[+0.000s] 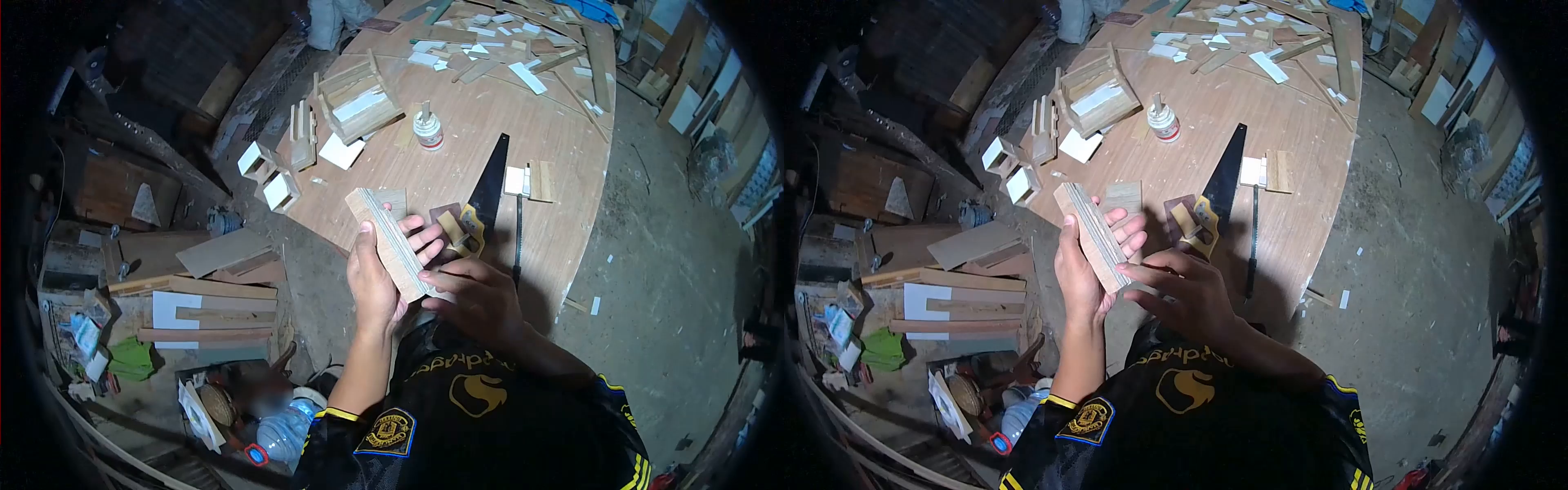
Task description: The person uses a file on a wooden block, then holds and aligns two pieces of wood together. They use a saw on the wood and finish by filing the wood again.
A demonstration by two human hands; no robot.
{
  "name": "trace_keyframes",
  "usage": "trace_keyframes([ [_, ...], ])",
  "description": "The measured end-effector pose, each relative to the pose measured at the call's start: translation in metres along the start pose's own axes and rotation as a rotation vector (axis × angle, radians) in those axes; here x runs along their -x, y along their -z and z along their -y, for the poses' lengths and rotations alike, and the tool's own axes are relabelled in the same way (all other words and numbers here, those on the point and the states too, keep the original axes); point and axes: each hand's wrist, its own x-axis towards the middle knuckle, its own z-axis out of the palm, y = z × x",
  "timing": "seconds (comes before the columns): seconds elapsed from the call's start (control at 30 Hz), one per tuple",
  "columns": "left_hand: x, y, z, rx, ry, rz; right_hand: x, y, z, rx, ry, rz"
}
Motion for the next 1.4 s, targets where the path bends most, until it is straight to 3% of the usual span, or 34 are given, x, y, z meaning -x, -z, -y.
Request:
trace_keyframes([
  [0.2,0.011,0.003,0.006,-0.001,-0.051,-0.086,0.006,-0.008,0.003,-0.061,-0.023,-0.019],
  [0.43,0.020,0.009,0.012,-0.045,-0.174,0.083,0.010,-0.002,0.002,-0.085,0.047,-0.049],
  [0.6,0.020,0.011,0.022,-0.087,-0.192,0.112,0.018,0.007,0.006,-0.151,-0.130,0.067],
  [0.67,0.019,0.015,0.028,-0.196,-0.292,0.167,0.021,0.008,0.003,-0.159,-0.132,0.073],
  [0.9,0.022,0.021,0.041,-0.247,-0.293,0.167,0.019,0.015,0.008,-0.287,-0.247,0.166],
  [1.4,0.013,0.022,0.070,-0.383,-0.252,0.287,0.046,0.006,-0.011,-0.348,-0.541,0.094],
])
